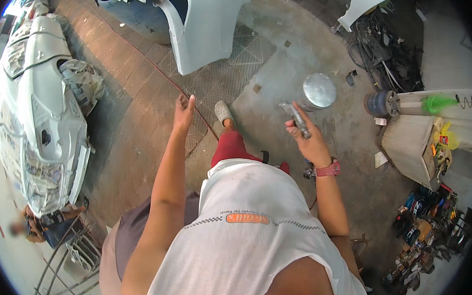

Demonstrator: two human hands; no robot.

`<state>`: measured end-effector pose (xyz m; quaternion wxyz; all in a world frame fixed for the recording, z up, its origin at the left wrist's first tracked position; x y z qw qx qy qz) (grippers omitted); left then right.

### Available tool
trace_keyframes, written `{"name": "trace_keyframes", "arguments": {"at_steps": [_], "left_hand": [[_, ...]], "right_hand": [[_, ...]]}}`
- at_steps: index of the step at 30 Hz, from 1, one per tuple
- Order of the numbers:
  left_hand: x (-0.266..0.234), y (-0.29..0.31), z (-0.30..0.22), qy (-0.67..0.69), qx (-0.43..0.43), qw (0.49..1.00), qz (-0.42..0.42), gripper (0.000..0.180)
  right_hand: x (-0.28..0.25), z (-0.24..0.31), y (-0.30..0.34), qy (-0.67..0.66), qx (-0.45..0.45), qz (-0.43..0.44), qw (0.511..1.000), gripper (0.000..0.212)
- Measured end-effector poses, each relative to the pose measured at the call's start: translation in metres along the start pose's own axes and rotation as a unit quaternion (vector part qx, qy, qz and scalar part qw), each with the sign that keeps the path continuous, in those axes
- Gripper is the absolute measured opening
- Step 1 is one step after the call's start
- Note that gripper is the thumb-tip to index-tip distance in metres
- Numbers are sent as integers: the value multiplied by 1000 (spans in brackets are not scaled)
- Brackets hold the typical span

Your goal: The person uses a spray gun to apply white paint to a car bumper and a fender in a workshop. They move around the parts to cover different areas, then walk to a workbench to refill the spray gun from a paint can.

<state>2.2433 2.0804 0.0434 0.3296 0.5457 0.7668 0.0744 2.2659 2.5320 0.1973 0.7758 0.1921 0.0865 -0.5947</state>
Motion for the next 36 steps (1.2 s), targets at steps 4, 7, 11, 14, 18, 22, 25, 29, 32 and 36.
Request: {"name": "trace_keyframes", "arguments": {"at_steps": [4,7,11,14,18,22,25,29,32,36], "left_hand": [[-17,-103,-45,-56,72,993,-82,111],[-38,-152,-73,-67,86,985,-134,109],[-65,-192,-100,-39,83,981,-169,107],[-77,-222,-116,-55,96,980,-166,106],[-83,-257,-144,-40,148,972,-179,110],[-82,-278,-173,-35,169,970,-173,114],[-77,-286,-190,-49,190,965,-175,121],[-64,-302,-201,-111,180,962,-174,134],[-47,-310,-202,-154,221,942,-199,140],[-31,-317,-169,-196,192,937,-215,147]], "right_hand": [[73,41,-92,-34,9,60,998,79],[113,67,-161,-65,38,75,994,76],[152,94,-230,-39,50,84,994,71],[174,110,-265,-29,21,89,995,69],[193,122,-296,-33,17,95,995,69],[200,129,-317,-28,14,102,994,71],[201,135,-329,-34,21,103,994,71],[196,146,-336,-38,19,105,994,70],[185,150,-332,-33,44,115,992,69],[167,150,-323,-9,53,127,990,68]]}}
Point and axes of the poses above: each hand's wrist, its own y-axis away from the middle knuckle, its own x-axis out of the palm, z = x × y, the point moved 6 cm from there along -y, towards the middle knuckle, and after that the axes turned 2 degrees about y, right-handed, at the moved point
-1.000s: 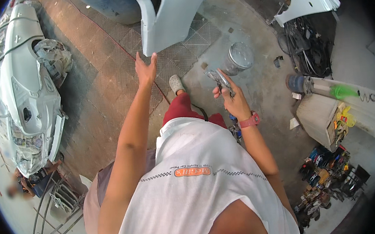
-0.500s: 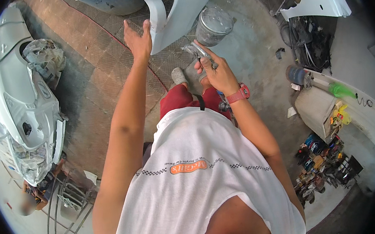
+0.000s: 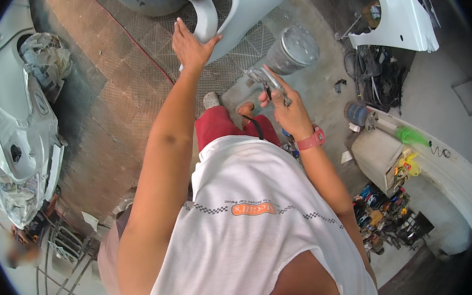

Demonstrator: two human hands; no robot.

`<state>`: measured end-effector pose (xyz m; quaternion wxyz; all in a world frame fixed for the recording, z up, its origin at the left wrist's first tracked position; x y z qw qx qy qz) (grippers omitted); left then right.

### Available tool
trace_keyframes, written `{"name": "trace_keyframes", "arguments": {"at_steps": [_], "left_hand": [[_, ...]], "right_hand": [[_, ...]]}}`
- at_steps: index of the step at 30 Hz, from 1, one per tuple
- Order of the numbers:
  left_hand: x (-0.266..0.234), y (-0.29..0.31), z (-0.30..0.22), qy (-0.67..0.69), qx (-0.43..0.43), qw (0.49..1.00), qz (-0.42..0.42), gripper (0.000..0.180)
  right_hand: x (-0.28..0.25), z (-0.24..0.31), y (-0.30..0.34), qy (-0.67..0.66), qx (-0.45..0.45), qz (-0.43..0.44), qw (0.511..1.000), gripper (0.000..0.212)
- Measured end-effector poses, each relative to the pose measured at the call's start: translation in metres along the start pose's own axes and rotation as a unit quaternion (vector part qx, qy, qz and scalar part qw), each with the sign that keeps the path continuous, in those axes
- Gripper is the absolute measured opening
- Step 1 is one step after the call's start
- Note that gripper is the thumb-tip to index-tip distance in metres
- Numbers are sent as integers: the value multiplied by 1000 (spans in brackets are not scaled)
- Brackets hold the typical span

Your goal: The person uses a spray gun to apply white paint to a car bumper and a fender in a workshop. They move around the parts to cover different areas, then walk to a workbench to refill the spray gun from a paint can.

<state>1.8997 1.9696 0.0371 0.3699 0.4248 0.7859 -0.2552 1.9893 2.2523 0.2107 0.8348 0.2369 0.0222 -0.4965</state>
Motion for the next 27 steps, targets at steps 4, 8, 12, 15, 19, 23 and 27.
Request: {"name": "trace_keyframes", "arguments": {"at_steps": [4,8,12,15,19,23,27], "left_hand": [[11,18,47,-23,-56,998,12,150],[16,25,87,-92,-86,991,33,146],[13,27,114,-117,-132,983,55,121],[5,36,111,-113,-119,985,63,96],[22,69,79,65,-91,974,195,77],[45,76,46,240,-53,907,343,72],[38,36,32,224,-45,903,364,67]], "right_hand": [[-7,-5,8,20,-1,7,1000,69],[-8,-7,9,35,-1,11,999,71],[-5,-5,6,49,-12,14,999,74],[-1,-5,4,50,-18,13,999,76],[3,-6,7,40,-22,10,999,76],[8,-11,10,36,-10,16,999,76],[11,-13,13,37,-14,24,999,77]]}}
Point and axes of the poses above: each hand's wrist, its own y-axis away from the middle knuckle, its own x-axis out of the palm, z = x × y, the point moved 6 cm from there along -y, towards the middle knuckle, and after that the axes turned 2 degrees about y, right-handed, at the moved point
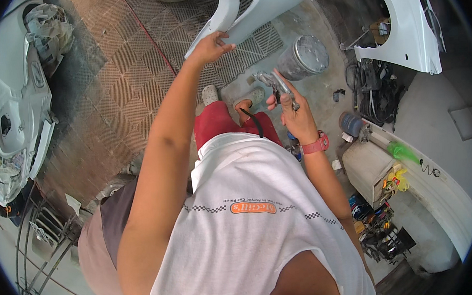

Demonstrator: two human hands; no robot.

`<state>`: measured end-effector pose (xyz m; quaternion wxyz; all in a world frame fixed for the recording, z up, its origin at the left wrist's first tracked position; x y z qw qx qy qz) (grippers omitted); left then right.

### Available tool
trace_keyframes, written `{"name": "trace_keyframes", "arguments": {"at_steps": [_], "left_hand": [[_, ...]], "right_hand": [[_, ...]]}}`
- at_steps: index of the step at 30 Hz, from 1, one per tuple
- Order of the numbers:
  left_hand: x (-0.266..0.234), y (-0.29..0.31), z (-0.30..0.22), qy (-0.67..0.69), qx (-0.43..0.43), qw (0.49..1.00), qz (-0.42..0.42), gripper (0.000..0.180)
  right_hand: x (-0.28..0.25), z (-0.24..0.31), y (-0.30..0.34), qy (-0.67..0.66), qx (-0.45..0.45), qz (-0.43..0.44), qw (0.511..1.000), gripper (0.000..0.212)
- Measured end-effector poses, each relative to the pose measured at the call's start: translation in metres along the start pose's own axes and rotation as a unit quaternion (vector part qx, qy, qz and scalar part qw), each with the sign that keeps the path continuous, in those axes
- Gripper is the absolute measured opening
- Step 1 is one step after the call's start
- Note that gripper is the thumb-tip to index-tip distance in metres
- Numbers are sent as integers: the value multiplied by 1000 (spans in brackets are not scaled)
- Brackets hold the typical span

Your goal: The person uses a spray gun to apply white paint to a car bumper and a fender in a workshop. They move around the parts to cover different areas, then walk to a workbench to refill the spray gun from a paint can.

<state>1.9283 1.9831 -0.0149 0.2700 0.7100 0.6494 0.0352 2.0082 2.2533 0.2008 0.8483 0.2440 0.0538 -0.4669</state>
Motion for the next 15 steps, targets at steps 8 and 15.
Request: {"name": "trace_keyframes", "arguments": {"at_steps": [8,15], "left_hand": [[-39,-6,-47,40,103,993,47,69],[-8,28,125,-12,-130,991,-4,102]], "right_hand": [[1,7,-4,3,-36,0,999,73],[9,22,-15,31,-53,-58,996,67]]}}
Point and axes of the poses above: each hand's wrist, its own y-axis away from the middle knuckle, its own x-axis out of the palm, z = x × y, the point moved 6 cm from there along -y, towards the middle knuckle, and after that the axes turned 2 degrees about y, right-handed, at the moved point
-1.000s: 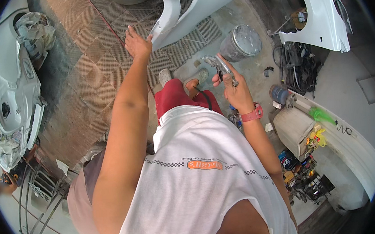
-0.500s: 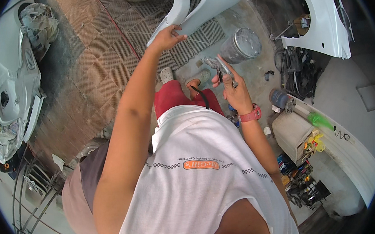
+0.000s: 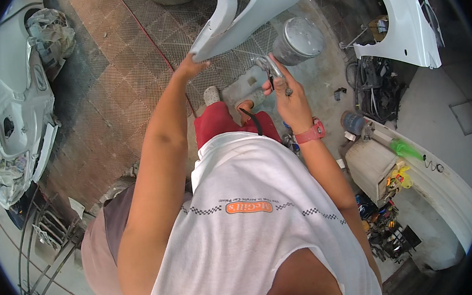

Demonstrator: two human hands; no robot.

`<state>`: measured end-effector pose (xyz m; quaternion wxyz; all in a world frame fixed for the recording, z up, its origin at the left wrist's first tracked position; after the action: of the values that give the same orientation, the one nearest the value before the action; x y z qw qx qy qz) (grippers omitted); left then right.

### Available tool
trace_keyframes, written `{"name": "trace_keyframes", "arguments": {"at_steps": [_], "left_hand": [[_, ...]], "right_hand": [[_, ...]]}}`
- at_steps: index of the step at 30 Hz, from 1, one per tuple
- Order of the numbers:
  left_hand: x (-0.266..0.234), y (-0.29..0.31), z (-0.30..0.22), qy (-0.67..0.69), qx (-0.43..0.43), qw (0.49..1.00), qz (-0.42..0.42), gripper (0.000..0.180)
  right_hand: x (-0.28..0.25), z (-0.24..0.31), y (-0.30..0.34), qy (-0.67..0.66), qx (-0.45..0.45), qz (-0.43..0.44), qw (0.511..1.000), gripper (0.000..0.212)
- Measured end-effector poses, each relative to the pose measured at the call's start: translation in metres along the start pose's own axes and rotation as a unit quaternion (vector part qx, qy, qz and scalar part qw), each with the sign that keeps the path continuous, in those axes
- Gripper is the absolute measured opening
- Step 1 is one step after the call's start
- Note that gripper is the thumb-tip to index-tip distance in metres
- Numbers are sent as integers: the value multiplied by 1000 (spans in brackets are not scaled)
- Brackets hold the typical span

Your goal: The person uses a spray gun to apply white paint to a car bumper and a fender in a workshop. They move around the parts to cover different areas, then walk to a workbench to refill the spray gun from a paint can.

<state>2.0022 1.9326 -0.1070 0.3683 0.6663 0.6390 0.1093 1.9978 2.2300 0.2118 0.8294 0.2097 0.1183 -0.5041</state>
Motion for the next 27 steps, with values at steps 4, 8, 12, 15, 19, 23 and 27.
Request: {"name": "trace_keyframes", "arguments": {"at_steps": [4,8,12,15,19,23,27], "left_hand": [[29,57,120,-42,-116,991,-52,94],[68,137,213,30,-206,978,-14,85],[98,219,272,26,-307,951,9,76],[110,252,285,18,-331,943,13,75],[115,255,269,99,-301,948,-19,74],[103,226,233,132,-234,962,-50,73],[81,190,200,163,-186,966,-73,69]], "right_hand": [[15,-2,-11,59,5,-17,998,70],[30,-13,-20,78,40,-11,996,67],[49,-18,-29,62,34,-10,997,64],[62,-22,-36,64,36,-2,997,64],[71,-30,-45,41,73,30,996,67],[66,-24,-51,50,59,0,997,68],[53,-18,-50,59,67,-22,996,68]]}}
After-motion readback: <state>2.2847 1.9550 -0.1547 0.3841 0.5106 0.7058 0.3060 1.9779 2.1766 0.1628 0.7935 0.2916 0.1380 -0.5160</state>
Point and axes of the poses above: each hand's wrist, its own y-axis away from the middle knuckle, its own x-axis out of the palm, z = x × y, the point moved 6 cm from there along -y, towards the middle knuckle, and after that the axes turned 2 degrees about y, right-handed, at the moved point
